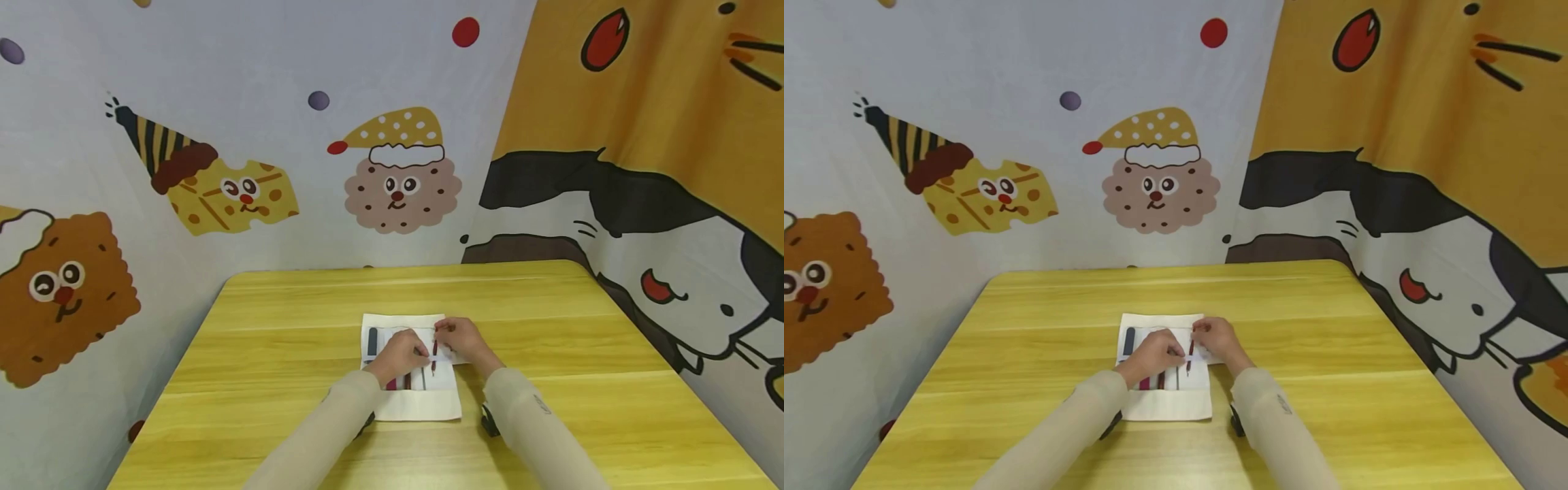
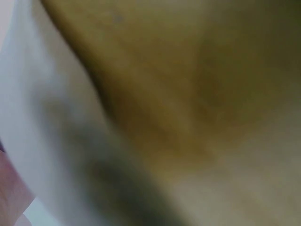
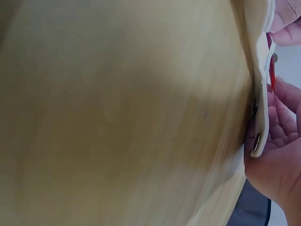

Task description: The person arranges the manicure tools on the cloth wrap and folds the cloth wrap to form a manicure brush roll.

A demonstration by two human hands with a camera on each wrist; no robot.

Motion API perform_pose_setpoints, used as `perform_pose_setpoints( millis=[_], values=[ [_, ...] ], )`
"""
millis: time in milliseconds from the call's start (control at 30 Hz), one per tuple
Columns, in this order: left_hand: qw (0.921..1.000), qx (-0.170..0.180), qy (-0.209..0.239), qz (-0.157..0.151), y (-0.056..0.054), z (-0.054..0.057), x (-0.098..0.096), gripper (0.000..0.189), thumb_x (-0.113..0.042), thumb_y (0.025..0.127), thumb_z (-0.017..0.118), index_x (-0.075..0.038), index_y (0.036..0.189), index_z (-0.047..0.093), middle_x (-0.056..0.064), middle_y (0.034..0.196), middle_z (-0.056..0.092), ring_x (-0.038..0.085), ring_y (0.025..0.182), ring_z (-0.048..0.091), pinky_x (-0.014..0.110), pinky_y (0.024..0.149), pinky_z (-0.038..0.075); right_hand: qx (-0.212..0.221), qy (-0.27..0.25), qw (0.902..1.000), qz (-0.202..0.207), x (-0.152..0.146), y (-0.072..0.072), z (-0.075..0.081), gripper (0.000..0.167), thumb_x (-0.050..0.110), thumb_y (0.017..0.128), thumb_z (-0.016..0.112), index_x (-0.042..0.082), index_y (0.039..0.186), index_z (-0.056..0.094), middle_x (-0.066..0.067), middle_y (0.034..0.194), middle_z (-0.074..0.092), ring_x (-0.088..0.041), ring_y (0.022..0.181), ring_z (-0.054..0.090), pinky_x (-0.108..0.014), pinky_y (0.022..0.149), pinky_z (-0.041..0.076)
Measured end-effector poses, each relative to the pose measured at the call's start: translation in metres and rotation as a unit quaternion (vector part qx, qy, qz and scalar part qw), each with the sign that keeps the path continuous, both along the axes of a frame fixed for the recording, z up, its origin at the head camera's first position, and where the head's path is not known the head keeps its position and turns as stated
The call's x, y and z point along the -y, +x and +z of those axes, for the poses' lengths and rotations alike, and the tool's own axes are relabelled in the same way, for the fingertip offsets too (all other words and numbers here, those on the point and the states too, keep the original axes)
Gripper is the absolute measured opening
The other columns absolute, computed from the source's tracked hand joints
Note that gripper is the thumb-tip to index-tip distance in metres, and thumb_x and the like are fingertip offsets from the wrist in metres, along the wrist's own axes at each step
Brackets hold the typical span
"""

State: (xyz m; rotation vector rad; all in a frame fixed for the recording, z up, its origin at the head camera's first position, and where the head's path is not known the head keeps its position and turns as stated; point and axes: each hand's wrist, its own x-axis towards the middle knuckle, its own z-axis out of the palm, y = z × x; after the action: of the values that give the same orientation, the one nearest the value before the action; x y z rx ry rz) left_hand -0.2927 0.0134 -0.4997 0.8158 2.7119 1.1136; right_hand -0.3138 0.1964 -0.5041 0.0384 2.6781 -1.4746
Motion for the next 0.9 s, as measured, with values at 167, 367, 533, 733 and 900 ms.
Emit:
perform_pose_setpoints(
  millis=[167, 367, 533, 733, 900],
  values=[
    [1.0000, 0.003, -0.002, 0.005, 0.000, 0.000, 0.000, 0.004, -0.007, 0.083, 0.080, -0.004, 0.083, 0.078, 0.000, 0.081, 0.060, 0.009, 0.076, 0.051, 0.026, 0.074, 0.044, -0.015, 0.041, 0.9985, 0.032, 0.001, 0.005, 0.002, 0.018, 0.007, 0.089, 0.073, 0.004, 0.107, 0.074, -0.004, 0.095, 0.070, -0.018, 0.085, 0.060, -0.033, 0.076, 0.051],
    [1.0000, -0.003, 0.002, 0.003, -0.001, -0.001, 0.000, 0.004, -0.006, 0.082, 0.080, -0.003, 0.084, 0.078, -0.001, 0.080, 0.060, 0.009, 0.076, 0.051, 0.026, 0.075, 0.044, -0.029, 0.071, 0.9959, 0.049, 0.001, 0.010, 0.000, 0.013, 0.008, 0.087, 0.075, 0.007, 0.100, 0.075, -0.002, 0.090, 0.066, -0.017, 0.082, 0.055, -0.032, 0.074, 0.047],
    [1.0000, -0.006, 0.005, 0.001, 0.000, -0.001, 0.000, 0.006, -0.007, 0.083, 0.080, -0.002, 0.084, 0.078, 0.001, 0.082, 0.062, 0.010, 0.077, 0.052, 0.026, 0.075, 0.045, -0.055, 0.099, 0.9906, 0.077, -0.001, 0.016, -0.001, 0.011, 0.008, 0.086, 0.075, 0.008, 0.097, 0.077, 0.000, 0.082, 0.065, -0.015, 0.076, 0.053, -0.030, 0.069, 0.045],
    [0.9999, -0.005, 0.013, -0.001, 0.001, 0.000, 0.001, 0.008, -0.008, 0.084, 0.079, 0.000, 0.083, 0.077, 0.003, 0.082, 0.062, 0.011, 0.076, 0.052, 0.027, 0.073, 0.045, -0.086, 0.129, 0.9810, 0.117, -0.006, 0.022, 0.000, 0.008, 0.011, 0.090, 0.071, 0.009, 0.092, 0.079, 0.001, 0.085, 0.070, -0.013, 0.079, 0.058, -0.033, 0.071, 0.049],
    [0.9998, -0.017, 0.004, 0.000, 0.000, 0.000, 0.002, 0.006, -0.009, 0.085, 0.078, -0.003, 0.085, 0.078, -0.001, 0.081, 0.061, 0.010, 0.077, 0.053, 0.026, 0.074, 0.046, -0.095, 0.124, 0.9817, 0.109, -0.014, 0.028, 0.003, 0.012, 0.013, 0.092, 0.068, 0.009, 0.096, 0.079, -0.003, 0.096, 0.073, -0.017, 0.088, 0.063, -0.037, 0.077, 0.052]
  ],
)
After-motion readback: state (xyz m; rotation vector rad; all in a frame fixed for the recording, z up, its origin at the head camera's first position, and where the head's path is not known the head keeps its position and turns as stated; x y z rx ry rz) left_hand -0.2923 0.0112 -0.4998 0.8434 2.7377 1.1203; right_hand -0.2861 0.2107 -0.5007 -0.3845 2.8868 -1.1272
